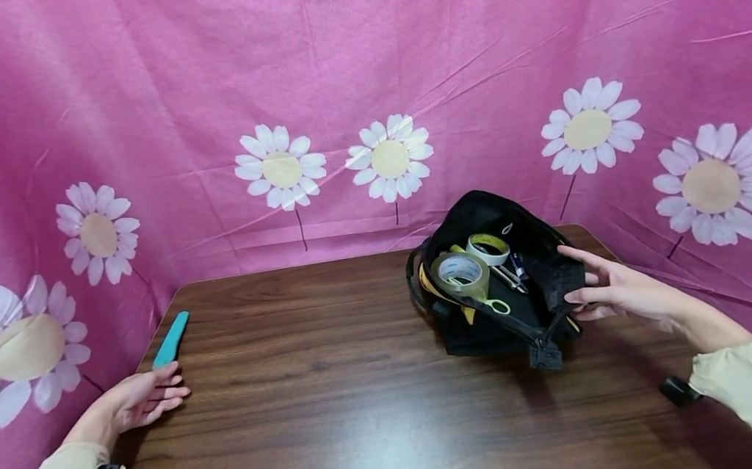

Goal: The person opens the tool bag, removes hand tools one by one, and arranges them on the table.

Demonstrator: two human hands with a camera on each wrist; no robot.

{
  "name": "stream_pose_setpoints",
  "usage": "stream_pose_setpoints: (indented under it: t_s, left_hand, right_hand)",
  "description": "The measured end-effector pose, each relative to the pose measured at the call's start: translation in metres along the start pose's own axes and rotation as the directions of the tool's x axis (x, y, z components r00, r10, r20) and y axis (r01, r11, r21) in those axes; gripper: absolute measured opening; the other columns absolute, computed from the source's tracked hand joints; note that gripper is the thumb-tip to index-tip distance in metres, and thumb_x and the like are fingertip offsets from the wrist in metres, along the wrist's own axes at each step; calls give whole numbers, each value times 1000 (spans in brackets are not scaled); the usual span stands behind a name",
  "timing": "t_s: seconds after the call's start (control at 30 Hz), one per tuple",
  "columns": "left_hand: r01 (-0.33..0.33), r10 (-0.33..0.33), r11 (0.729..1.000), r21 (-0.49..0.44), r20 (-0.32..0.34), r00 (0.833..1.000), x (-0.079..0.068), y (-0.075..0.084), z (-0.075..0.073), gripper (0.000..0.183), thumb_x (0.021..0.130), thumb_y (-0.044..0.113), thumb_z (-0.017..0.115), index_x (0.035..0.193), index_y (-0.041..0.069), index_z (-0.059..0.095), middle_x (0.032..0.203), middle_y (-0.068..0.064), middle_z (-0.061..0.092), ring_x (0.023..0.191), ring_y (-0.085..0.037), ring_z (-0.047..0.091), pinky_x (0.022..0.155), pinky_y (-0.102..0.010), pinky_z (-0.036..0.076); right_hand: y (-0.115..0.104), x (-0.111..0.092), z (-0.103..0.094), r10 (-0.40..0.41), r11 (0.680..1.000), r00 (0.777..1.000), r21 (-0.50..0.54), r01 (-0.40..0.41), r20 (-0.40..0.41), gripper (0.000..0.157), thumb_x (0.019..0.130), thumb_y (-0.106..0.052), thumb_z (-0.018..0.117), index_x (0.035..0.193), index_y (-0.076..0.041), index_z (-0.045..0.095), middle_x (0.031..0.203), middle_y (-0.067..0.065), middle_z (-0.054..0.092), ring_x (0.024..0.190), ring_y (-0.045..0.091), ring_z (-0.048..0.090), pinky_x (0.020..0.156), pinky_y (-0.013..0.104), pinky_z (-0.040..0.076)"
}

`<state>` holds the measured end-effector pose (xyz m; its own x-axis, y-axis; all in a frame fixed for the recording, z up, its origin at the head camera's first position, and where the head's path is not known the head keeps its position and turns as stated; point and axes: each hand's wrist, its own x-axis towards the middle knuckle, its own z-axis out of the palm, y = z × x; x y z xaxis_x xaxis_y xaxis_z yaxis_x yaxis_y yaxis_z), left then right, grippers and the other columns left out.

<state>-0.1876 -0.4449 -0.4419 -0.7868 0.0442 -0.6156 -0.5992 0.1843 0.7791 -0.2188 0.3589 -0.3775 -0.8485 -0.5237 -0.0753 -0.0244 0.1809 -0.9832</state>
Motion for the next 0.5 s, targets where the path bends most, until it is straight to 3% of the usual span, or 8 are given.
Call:
stream_pose_setpoints:
  t_s: [0.17, 0.3, 0.4, 0.5]
  left_hand:
    - [4, -5, 999, 32, 17, 1000, -2, 5, 3, 39, 110, 40, 38, 98, 15, 67, 91, 6, 74, 78, -8, 70, 62, -15, 54]
    - [-18, 12, 994, 110, 50, 999, -3, 23, 12, 41, 110, 39, 39, 108, 9, 68, 96, 3, 74, 82, -10, 70, 64, -16, 55]
    - [-55, 39, 979, 197, 82, 996, -3, 47, 30, 47, 109, 41, 43, 121, 0, 64, 100, -2, 74, 84, -12, 70, 64, -17, 55]
    - [-95, 69, 956, 276, 104, 992, -4, 78, 58, 52, 108, 41, 46, 131, -5, 57, 99, -5, 73, 80, -12, 70, 62, -17, 55]
  right_hand:
    - [-1, 0, -1, -5, 1000, 1000, 2, 5, 2, 83, 101, 8, 51, 164, -25, 6, 124, 9, 61, 106, 21, 68, 87, 47, 58]
    - [-4, 2, 0, 10, 1000, 1000, -24, -10, -8, 84, 102, 6, 52, 164, -22, 3, 123, 11, 59, 105, 20, 68, 87, 46, 59]
    - [-6, 3, -1, 19, 999, 1000, -30, -19, -14, 84, 101, 6, 53, 164, -20, 2, 124, 10, 59, 105, 20, 68, 87, 47, 58]
    - [-8, 3, -2, 9, 1000, 1000, -25, -9, -9, 84, 101, 6, 52, 164, -21, 4, 125, 7, 60, 106, 19, 68, 87, 48, 58]
